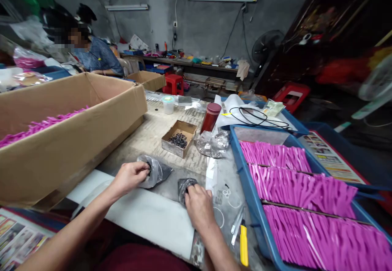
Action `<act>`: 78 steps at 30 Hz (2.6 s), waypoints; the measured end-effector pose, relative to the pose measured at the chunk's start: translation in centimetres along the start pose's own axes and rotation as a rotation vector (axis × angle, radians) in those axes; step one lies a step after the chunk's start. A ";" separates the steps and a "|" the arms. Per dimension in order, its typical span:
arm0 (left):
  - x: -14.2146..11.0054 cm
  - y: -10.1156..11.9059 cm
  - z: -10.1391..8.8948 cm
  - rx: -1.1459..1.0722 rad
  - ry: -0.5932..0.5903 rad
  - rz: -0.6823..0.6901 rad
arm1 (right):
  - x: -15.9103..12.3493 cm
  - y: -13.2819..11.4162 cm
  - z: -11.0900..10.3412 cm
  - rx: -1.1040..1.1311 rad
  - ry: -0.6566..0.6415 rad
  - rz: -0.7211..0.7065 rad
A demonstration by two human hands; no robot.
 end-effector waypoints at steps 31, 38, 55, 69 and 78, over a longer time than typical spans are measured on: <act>-1.6 6.4 7.1 -0.540 -0.188 0.149 | -0.7 0.7 -2.5 0.459 0.135 -0.027; -1.7 7.0 7.6 -0.543 -0.190 0.160 | -1.2 0.6 -2.9 0.612 0.127 0.004; -2.0 8.5 7.0 -0.431 -0.189 0.210 | -1.8 1.5 -0.9 1.153 0.128 0.188; -2.1 8.1 7.7 -0.597 -0.229 0.169 | -1.9 1.5 -1.2 1.174 0.225 0.233; -2.2 7.9 7.6 -0.669 -0.240 0.140 | -1.9 1.6 -1.4 1.180 0.240 0.190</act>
Point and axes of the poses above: each hand's wrist, its own x-axis towards the middle knuckle, its own z-axis out of the palm, y = z × x, the point moved 5 cm from there along x, towards the middle knuckle, and after that the axes turned 8 degrees about x, right-handed, at the moved point
